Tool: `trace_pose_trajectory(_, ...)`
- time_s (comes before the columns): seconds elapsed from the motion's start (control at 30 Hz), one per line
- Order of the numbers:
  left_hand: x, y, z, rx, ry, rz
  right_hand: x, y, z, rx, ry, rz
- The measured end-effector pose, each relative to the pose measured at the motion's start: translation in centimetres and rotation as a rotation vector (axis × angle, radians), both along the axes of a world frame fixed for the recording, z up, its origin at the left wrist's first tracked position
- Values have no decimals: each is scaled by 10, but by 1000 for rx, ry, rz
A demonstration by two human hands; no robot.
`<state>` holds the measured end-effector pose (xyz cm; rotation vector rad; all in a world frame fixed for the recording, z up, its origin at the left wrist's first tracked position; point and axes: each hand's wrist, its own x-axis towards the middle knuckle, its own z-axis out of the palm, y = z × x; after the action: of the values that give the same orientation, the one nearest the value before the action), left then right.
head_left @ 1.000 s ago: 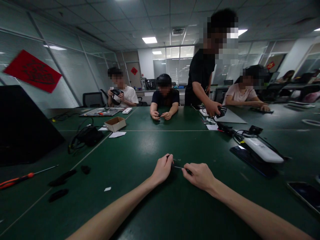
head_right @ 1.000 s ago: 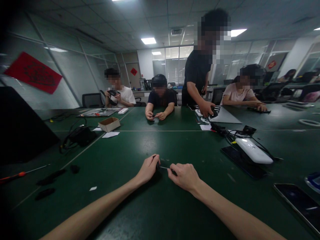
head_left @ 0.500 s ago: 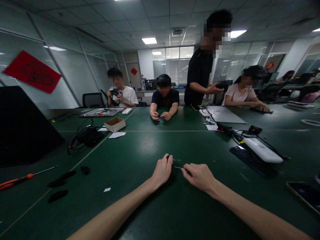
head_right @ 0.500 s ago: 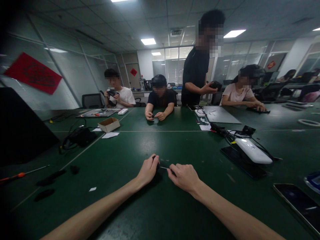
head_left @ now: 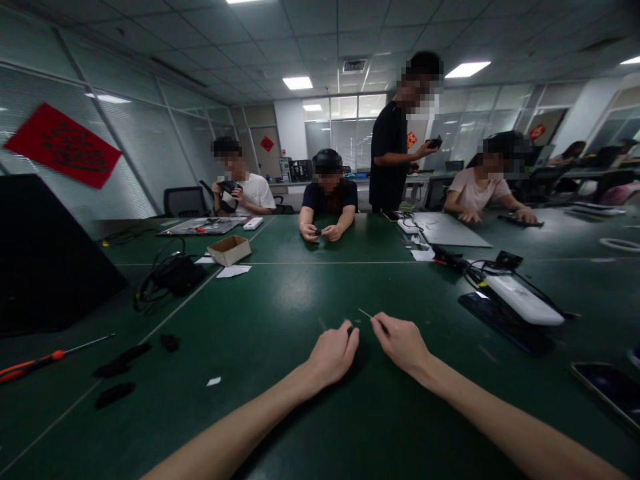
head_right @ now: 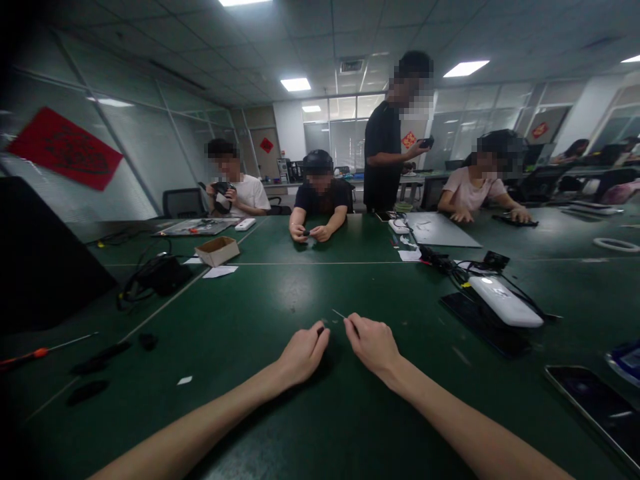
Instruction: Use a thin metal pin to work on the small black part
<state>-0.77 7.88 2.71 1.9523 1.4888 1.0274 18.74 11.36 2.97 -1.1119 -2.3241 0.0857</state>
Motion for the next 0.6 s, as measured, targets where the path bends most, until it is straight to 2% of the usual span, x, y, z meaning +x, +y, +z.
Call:
trace_pose_trajectory(0.17, -7, 8, 2, -16, -170, 132, 0, 2, 0, -72, 69, 22)
trace_pose_trajectory(0.4, -9, 9, 1, -58, -244, 93, 1, 0, -2, -117, 91, 80)
trace_pose_trajectory(0.6, -8, 10, 1, -47, -180, 89, 1, -3, 3, -123, 93, 84)
